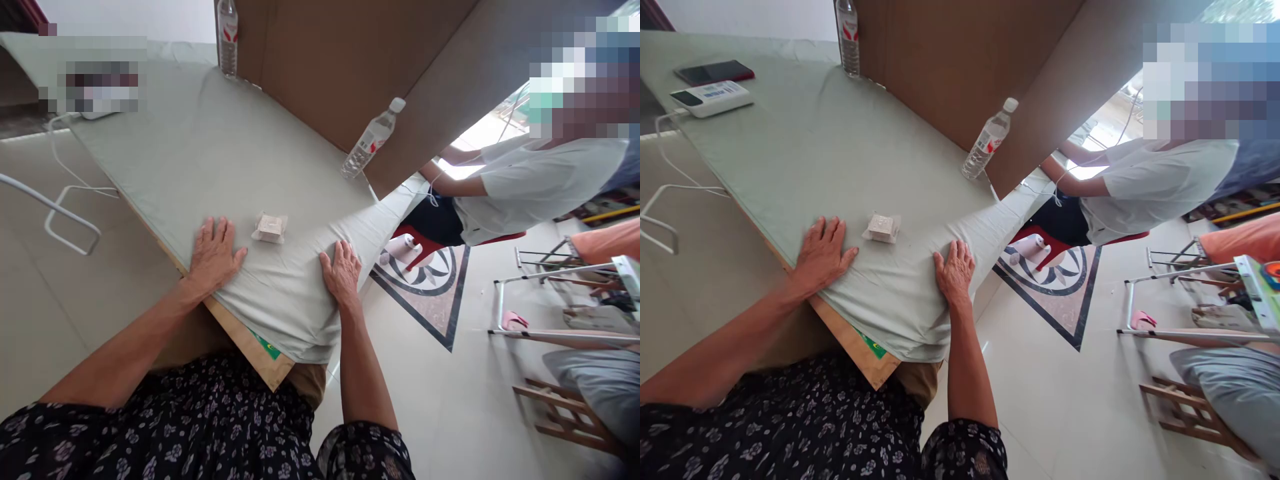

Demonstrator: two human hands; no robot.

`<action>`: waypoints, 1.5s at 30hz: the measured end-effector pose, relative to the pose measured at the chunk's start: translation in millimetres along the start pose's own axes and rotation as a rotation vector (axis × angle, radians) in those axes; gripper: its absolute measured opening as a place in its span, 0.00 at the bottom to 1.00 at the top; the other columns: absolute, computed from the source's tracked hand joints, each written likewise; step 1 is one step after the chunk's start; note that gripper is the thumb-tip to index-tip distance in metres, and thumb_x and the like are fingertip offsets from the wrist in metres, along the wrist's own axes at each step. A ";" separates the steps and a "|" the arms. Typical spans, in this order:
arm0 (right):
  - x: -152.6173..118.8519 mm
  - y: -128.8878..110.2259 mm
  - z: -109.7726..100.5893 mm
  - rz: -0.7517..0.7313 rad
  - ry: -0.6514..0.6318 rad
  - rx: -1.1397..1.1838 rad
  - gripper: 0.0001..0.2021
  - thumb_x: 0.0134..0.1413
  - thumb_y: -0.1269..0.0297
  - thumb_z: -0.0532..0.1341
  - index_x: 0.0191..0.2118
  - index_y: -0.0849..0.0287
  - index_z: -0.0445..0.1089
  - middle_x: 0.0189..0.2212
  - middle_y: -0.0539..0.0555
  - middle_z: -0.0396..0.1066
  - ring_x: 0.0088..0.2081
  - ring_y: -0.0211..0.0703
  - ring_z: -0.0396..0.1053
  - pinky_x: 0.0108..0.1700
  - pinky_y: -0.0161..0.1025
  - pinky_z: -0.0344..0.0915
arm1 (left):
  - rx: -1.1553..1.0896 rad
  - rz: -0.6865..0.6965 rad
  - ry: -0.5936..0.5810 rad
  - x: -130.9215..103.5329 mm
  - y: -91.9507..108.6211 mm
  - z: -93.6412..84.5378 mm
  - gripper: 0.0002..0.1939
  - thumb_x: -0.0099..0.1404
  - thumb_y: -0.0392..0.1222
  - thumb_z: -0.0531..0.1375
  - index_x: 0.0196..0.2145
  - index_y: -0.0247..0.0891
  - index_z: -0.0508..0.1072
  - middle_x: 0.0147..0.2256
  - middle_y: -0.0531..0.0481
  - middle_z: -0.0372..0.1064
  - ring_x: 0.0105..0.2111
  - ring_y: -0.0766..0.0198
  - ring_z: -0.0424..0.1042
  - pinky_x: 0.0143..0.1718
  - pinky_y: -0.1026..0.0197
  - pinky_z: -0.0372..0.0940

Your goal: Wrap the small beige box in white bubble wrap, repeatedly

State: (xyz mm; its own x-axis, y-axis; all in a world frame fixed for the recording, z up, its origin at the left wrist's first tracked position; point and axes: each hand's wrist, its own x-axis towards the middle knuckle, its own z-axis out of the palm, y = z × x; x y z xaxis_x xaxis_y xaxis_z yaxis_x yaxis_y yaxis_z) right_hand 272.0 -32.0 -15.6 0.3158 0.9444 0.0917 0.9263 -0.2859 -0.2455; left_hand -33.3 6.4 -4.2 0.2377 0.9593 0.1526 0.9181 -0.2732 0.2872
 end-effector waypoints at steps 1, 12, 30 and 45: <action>-3.8 5.4 0.0 0.025 0.008 -0.012 0.31 0.71 0.52 0.51 0.71 0.68 0.60 0.74 0.69 0.53 0.75 0.59 0.50 0.73 0.57 0.48 | 0.023 0.013 0.004 -6.5 -2.8 -1.1 0.36 0.74 0.51 0.49 0.70 0.22 0.60 0.72 0.27 0.54 0.74 0.31 0.48 0.73 0.33 0.44; -16.8 22.1 -3.5 0.036 0.291 0.037 0.24 0.67 0.55 0.56 0.59 0.66 0.72 0.67 0.72 0.66 0.72 0.67 0.56 0.69 0.66 0.52 | -0.008 0.077 0.012 -60.2 -33.1 -16.9 0.34 0.72 0.57 0.52 0.67 0.32 0.66 0.68 0.29 0.62 0.70 0.35 0.58 0.71 0.31 0.47; 26.5 -56.8 -21.1 -0.348 0.388 0.713 0.08 0.64 0.65 0.60 0.42 0.53 0.78 0.41 0.55 0.81 0.45 0.46 0.77 0.50 0.46 0.72 | -1.106 0.089 -0.193 76.3 5.3 29.4 0.51 0.55 0.43 0.65 0.73 0.37 0.52 0.67 0.33 0.62 0.62 0.46 0.69 0.68 0.41 0.60; 45.4 -105.8 -25.0 -0.727 0.018 0.265 0.10 0.68 0.67 0.61 0.45 0.53 0.80 0.47 0.56 0.80 0.48 0.49 0.73 0.52 0.47 0.66 | -1.256 0.081 -0.149 73.5 5.9 32.4 0.49 0.57 0.48 0.67 0.72 0.38 0.55 0.63 0.35 0.65 0.55 0.54 0.72 0.61 0.48 0.64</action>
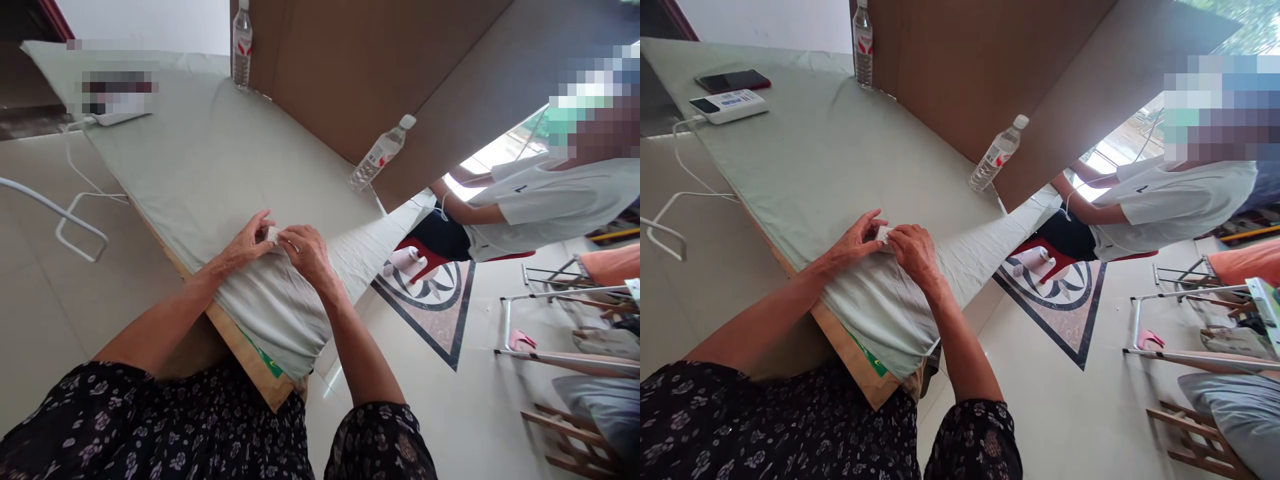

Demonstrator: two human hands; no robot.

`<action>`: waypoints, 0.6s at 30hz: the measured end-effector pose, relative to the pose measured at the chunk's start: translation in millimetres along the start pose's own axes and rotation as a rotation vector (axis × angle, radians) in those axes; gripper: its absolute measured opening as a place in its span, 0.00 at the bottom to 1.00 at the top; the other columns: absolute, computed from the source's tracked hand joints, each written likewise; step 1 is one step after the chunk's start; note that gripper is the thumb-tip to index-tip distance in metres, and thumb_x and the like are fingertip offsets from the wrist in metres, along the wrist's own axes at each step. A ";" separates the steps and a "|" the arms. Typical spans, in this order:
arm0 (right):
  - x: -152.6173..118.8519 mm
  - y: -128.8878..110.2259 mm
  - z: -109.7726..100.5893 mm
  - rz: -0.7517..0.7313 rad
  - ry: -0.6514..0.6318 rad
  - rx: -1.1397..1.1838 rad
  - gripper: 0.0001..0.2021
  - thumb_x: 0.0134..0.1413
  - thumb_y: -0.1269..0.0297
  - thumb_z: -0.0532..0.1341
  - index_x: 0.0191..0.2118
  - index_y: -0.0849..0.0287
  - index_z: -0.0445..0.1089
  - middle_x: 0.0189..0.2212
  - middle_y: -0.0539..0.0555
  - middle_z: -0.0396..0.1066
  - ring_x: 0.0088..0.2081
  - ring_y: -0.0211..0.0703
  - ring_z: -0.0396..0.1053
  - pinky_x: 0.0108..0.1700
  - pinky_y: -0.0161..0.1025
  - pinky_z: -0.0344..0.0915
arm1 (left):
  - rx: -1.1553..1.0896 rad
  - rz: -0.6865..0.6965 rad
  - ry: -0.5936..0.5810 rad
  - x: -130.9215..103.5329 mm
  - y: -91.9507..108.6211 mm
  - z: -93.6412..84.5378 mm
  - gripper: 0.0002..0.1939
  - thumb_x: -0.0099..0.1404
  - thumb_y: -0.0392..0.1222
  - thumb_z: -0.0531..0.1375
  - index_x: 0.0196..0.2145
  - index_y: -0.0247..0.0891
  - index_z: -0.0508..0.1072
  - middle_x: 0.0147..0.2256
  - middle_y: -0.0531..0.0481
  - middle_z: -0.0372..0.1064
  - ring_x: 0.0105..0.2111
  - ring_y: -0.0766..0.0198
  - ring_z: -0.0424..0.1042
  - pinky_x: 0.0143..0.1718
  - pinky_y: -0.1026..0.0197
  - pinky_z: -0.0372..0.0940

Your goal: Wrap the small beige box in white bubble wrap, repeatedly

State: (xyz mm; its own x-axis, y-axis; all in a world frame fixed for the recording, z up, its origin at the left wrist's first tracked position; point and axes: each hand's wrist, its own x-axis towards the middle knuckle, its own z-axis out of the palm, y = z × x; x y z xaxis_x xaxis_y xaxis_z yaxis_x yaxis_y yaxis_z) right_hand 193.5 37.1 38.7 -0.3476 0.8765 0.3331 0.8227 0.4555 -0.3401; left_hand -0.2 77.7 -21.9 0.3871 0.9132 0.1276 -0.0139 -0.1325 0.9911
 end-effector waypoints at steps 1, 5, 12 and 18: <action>1.9 -0.9 -1.4 -0.025 -0.034 -0.061 0.10 0.69 0.66 0.60 0.44 0.53 0.80 0.46 0.56 0.81 0.46 0.49 0.72 0.50 0.47 0.65 | -0.004 0.006 -0.001 -0.3 0.3 0.4 0.48 0.57 0.48 0.67 0.72 0.38 0.55 0.63 0.35 0.66 0.55 0.55 0.72 0.61 0.49 0.65; 6.5 -7.0 -4.7 -0.116 -0.106 -0.277 0.12 0.70 0.70 0.57 0.39 0.55 0.78 0.42 0.57 0.80 0.41 0.48 0.69 0.45 0.45 0.59 | 0.010 0.013 -0.003 -0.5 2.4 2.4 0.49 0.57 0.46 0.67 0.72 0.37 0.54 0.62 0.35 0.67 0.54 0.55 0.72 0.59 0.49 0.65; 22.3 -6.4 -0.2 0.005 -0.049 -0.291 0.11 0.71 0.69 0.54 0.40 0.59 0.74 0.39 0.58 0.78 0.41 0.49 0.69 0.45 0.45 0.55 | 0.033 -0.002 0.010 0.0 1.9 4.4 0.49 0.55 0.45 0.65 0.72 0.36 0.54 0.61 0.35 0.67 0.53 0.55 0.72 0.60 0.48 0.65; 44.7 2.1 -9.4 0.077 0.011 -0.160 0.09 0.70 0.68 0.53 0.39 0.55 0.69 0.45 0.58 0.77 0.46 0.49 0.70 0.49 0.44 0.57 | 0.104 -0.010 0.023 -2.4 5.5 6.5 0.51 0.53 0.44 0.66 0.72 0.36 0.55 0.61 0.36 0.66 0.59 0.49 0.70 0.64 0.46 0.61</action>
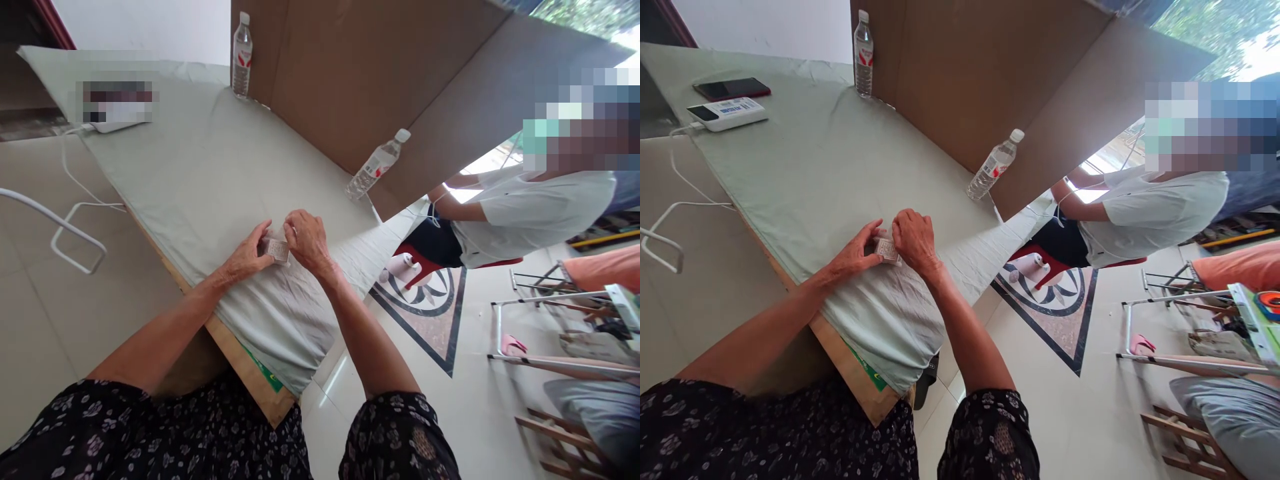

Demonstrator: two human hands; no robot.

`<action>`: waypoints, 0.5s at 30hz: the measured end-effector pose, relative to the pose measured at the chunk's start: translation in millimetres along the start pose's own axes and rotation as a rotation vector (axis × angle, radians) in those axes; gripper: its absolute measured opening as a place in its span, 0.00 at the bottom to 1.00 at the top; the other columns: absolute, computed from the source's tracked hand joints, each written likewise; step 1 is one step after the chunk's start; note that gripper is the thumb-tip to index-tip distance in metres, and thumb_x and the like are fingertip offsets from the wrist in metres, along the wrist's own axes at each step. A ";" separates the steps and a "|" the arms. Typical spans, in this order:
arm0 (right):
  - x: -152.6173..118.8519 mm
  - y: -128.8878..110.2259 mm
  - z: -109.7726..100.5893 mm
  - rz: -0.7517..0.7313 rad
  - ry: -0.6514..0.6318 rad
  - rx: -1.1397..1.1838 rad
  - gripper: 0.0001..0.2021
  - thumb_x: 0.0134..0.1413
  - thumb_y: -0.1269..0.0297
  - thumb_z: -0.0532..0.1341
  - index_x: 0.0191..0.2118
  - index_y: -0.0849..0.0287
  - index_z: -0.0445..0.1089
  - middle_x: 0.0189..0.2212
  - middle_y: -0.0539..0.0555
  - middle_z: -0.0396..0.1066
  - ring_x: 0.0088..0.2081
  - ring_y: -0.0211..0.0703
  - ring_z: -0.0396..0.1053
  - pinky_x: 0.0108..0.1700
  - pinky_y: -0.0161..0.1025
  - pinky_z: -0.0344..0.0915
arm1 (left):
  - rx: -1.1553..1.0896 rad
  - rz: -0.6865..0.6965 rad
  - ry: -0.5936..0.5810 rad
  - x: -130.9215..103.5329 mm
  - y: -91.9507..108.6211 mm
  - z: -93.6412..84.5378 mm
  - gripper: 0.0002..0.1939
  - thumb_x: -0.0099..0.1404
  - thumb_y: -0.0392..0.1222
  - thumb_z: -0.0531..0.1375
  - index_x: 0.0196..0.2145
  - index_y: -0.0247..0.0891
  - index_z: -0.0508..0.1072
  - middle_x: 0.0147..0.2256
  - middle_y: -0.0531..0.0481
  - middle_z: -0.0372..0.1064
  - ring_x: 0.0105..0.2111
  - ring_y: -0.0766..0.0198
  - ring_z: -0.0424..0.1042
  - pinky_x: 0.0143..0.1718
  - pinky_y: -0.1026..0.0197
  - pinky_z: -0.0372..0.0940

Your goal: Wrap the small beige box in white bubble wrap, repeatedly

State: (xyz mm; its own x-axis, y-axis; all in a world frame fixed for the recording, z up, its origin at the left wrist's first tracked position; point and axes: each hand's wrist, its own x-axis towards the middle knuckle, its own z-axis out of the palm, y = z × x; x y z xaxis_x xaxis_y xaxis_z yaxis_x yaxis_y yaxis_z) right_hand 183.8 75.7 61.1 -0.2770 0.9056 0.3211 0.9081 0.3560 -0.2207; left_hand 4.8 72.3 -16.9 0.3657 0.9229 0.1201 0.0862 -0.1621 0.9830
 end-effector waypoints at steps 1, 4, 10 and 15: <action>3.2 0.6 -1.7 0.004 -0.004 0.013 0.09 0.70 0.68 0.53 0.40 0.55 0.69 0.46 0.58 0.77 0.47 0.49 0.70 0.49 0.45 0.57 | 0.007 -0.007 -0.009 -0.3 1.9 0.3 0.51 0.53 0.44 0.65 0.73 0.36 0.54 0.59 0.37 0.68 0.57 0.50 0.71 0.63 0.46 0.62; 10.5 2.0 -6.8 0.012 0.005 0.057 0.08 0.70 0.68 0.51 0.41 0.55 0.67 0.47 0.58 0.76 0.49 0.49 0.70 0.51 0.45 0.59 | 0.009 -0.005 -0.028 -0.9 7.7 1.2 0.52 0.53 0.42 0.64 0.73 0.35 0.53 0.54 0.40 0.71 0.52 0.52 0.72 0.59 0.48 0.66; 25.4 9.6 -17.0 0.009 0.052 0.106 0.08 0.71 0.66 0.51 0.40 0.55 0.66 0.47 0.58 0.75 0.50 0.49 0.69 0.52 0.45 0.60 | -0.027 0.012 -0.041 -1.5 13.7 3.7 0.52 0.52 0.42 0.65 0.73 0.36 0.54 0.52 0.41 0.70 0.49 0.53 0.73 0.57 0.48 0.67; 51.1 26.9 -14.3 0.091 0.122 0.139 0.08 0.69 0.66 0.52 0.38 0.55 0.66 0.44 0.58 0.75 0.47 0.48 0.69 0.52 0.44 0.61 | -0.244 0.017 -0.051 -0.3 16.9 3.0 0.52 0.50 0.46 0.69 0.70 0.42 0.56 0.61 0.37 0.64 0.50 0.52 0.73 0.54 0.47 0.69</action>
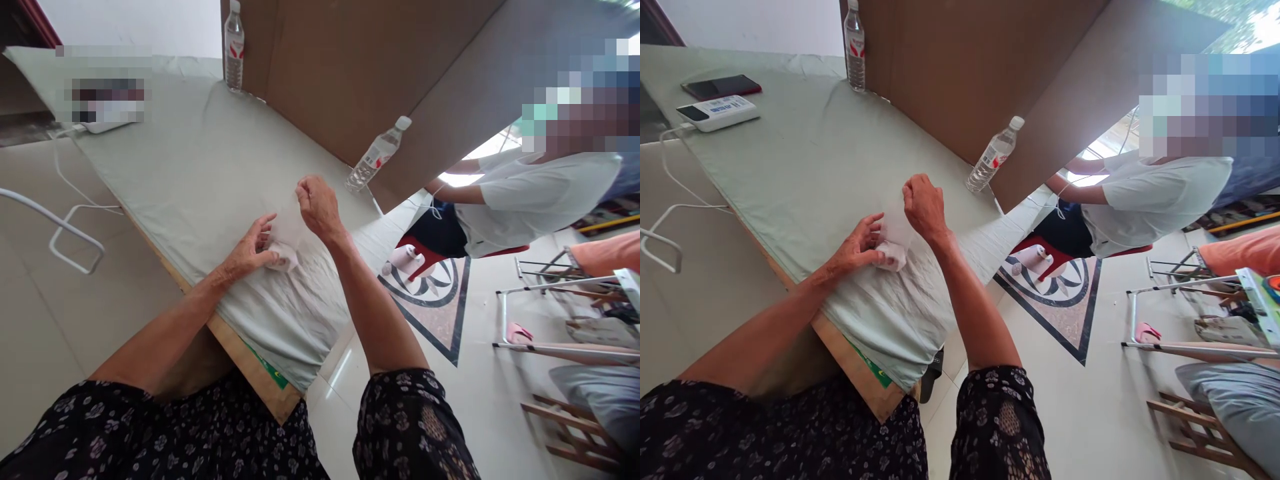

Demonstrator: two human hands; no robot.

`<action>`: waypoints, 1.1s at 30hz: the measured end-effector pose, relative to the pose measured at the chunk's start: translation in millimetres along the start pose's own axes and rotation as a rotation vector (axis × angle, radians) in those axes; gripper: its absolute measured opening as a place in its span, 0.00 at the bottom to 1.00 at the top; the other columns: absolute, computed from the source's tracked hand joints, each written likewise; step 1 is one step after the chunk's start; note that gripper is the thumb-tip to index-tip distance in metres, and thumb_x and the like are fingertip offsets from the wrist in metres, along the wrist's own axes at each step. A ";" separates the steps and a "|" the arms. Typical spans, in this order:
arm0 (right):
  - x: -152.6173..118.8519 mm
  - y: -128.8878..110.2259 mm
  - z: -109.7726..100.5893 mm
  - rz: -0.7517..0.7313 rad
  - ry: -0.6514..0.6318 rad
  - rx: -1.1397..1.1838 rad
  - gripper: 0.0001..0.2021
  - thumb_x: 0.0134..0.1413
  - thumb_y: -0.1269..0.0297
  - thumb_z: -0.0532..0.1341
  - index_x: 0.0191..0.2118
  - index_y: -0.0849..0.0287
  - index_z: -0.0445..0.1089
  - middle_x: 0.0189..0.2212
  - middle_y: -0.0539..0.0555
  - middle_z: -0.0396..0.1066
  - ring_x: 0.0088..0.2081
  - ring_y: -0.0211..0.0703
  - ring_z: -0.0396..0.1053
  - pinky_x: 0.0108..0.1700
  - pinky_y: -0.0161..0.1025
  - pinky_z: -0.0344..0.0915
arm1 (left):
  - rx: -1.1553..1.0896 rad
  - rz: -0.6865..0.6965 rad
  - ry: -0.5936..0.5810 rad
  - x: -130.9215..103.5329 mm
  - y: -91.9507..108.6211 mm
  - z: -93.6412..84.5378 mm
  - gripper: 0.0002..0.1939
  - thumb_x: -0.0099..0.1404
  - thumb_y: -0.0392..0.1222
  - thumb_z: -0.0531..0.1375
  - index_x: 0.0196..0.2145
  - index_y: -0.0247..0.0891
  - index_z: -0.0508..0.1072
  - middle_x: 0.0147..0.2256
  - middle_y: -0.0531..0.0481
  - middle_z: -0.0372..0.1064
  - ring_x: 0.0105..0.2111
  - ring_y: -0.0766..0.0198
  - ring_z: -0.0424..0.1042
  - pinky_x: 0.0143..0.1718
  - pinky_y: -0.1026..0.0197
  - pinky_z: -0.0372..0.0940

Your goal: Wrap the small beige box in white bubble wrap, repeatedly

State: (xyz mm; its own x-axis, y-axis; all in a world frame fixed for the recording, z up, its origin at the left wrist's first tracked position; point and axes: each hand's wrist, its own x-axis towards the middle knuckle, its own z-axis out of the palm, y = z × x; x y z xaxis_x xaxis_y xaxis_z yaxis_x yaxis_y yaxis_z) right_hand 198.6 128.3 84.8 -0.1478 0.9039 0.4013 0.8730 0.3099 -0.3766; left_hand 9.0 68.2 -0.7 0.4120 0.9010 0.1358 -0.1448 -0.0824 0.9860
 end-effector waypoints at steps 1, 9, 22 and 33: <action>6.1 4.3 2.9 0.029 0.007 0.015 0.08 0.69 0.66 0.52 0.38 0.55 0.66 0.43 0.57 0.75 0.45 0.47 0.69 0.51 0.44 0.61 | -0.026 -0.002 0.004 0.0 1.0 -0.5 0.50 0.49 0.47 0.69 0.68 0.43 0.58 0.62 0.37 0.64 0.50 0.53 0.73 0.52 0.48 0.70; -5.0 22.1 8.1 0.229 0.198 0.227 0.07 0.67 0.62 0.56 0.39 0.55 0.70 0.38 0.52 0.74 0.40 0.42 0.69 0.48 0.41 0.65 | -0.101 -0.125 0.054 0.1 -0.3 -3.7 0.32 0.53 0.45 0.65 0.56 0.36 0.72 0.51 0.41 0.76 0.52 0.53 0.74 0.56 0.50 0.67; -82.1 -5.1 32.0 0.358 0.029 0.474 0.08 0.61 0.58 0.58 0.33 0.54 0.69 0.28 0.48 0.72 0.32 0.40 0.69 0.39 0.39 0.66 | -0.220 -0.096 0.085 4.3 5.7 -8.1 0.28 0.56 0.47 0.63 0.55 0.37 0.75 0.56 0.38 0.75 0.61 0.48 0.72 0.65 0.43 0.64; -97.6 10.5 33.0 0.446 0.239 0.982 0.12 0.54 0.52 0.64 0.36 0.55 0.73 0.29 0.48 0.73 0.28 0.36 0.69 0.37 0.38 0.69 | 0.723 0.072 0.414 -6.2 33.5 0.1 0.23 0.59 0.58 0.65 0.45 0.39 0.75 0.46 0.44 0.72 0.37 0.60 0.72 0.45 0.54 0.71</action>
State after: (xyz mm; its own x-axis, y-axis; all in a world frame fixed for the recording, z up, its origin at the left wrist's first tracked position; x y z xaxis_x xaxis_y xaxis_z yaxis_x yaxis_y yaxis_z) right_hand 206.9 53.1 14.2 0.2749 0.9453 0.1756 0.0613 0.1651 -0.9844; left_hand 1.6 59.8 31.4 0.0399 0.9551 0.2936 0.5130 -0.2717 0.8143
